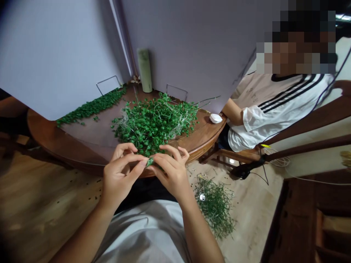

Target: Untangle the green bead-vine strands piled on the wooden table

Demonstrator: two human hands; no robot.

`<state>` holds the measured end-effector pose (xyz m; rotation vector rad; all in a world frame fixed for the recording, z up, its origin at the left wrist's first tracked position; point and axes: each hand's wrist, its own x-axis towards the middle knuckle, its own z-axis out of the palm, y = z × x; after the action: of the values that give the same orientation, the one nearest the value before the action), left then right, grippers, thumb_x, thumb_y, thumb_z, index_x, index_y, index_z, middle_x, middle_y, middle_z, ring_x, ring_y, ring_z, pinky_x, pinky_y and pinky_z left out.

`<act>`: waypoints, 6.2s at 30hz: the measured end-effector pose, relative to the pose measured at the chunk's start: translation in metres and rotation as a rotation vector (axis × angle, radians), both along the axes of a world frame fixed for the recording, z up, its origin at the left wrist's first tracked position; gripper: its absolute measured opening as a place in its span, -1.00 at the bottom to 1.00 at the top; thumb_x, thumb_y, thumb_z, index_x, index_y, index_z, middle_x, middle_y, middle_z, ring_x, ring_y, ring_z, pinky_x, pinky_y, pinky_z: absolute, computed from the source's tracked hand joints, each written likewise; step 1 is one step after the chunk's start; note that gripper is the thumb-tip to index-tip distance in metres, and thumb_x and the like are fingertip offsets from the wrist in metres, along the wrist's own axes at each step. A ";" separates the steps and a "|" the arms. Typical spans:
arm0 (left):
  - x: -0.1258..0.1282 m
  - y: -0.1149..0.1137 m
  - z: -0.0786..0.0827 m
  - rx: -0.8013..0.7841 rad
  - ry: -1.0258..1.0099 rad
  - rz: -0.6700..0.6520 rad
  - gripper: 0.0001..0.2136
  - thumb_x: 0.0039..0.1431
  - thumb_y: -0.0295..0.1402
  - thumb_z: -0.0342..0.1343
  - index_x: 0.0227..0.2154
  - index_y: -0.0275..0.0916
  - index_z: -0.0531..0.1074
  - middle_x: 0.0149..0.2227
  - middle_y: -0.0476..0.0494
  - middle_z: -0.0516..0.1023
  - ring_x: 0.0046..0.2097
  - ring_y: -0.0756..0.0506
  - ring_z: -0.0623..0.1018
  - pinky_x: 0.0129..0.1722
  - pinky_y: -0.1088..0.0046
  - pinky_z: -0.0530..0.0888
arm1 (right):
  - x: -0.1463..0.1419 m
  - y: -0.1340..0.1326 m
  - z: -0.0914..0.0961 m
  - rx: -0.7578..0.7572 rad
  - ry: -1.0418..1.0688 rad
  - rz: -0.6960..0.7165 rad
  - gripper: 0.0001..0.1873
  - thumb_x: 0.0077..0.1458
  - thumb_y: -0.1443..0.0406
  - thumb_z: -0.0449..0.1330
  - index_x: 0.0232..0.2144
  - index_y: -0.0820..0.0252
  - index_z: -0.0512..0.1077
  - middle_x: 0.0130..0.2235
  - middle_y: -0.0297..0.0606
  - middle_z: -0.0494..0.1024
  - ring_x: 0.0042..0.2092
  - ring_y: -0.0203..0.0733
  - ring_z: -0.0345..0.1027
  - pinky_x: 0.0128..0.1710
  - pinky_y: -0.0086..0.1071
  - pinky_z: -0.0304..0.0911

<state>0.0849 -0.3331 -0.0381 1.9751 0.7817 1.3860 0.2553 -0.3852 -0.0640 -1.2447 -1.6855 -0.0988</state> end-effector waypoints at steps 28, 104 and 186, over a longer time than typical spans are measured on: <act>-0.013 -0.006 0.013 0.274 0.183 0.105 -0.86 0.17 -0.54 0.29 -0.28 -0.15 0.59 -0.08 -0.10 0.40 -0.05 -0.07 0.42 -0.06 0.39 0.40 | -0.007 -0.005 0.008 -0.314 0.655 0.369 -0.84 0.14 0.32 0.39 -0.20 0.00 0.57 -0.31 -0.35 0.48 -0.19 -0.20 0.29 -0.16 -0.30 0.21; -0.016 0.004 0.009 -0.442 -0.067 -0.127 -0.90 0.19 -0.31 0.28 -0.31 -0.21 0.61 -0.35 -0.05 0.62 -0.30 -0.02 0.60 -0.25 0.54 0.54 | -0.021 -0.009 0.029 -0.266 0.234 0.135 -0.84 0.27 0.20 0.28 -0.12 0.07 0.53 -0.23 -0.32 0.66 -0.27 -0.19 0.42 -0.21 -0.24 0.16; -0.035 0.017 0.010 -0.458 -0.469 -0.156 -0.81 0.32 -0.26 0.19 -0.37 -0.23 0.40 -0.39 -0.03 0.24 -0.30 -0.03 0.27 -0.26 0.46 0.29 | -0.014 -0.004 0.011 -0.197 0.781 0.049 -0.87 0.10 0.27 0.39 -0.25 0.01 0.59 -0.35 -0.41 0.54 -0.33 -0.29 0.35 -0.31 -0.41 0.25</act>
<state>0.0500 -0.3157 -0.0285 1.2684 0.6361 1.3560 0.2414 -0.3896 -0.0530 -1.1691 -1.0514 0.5316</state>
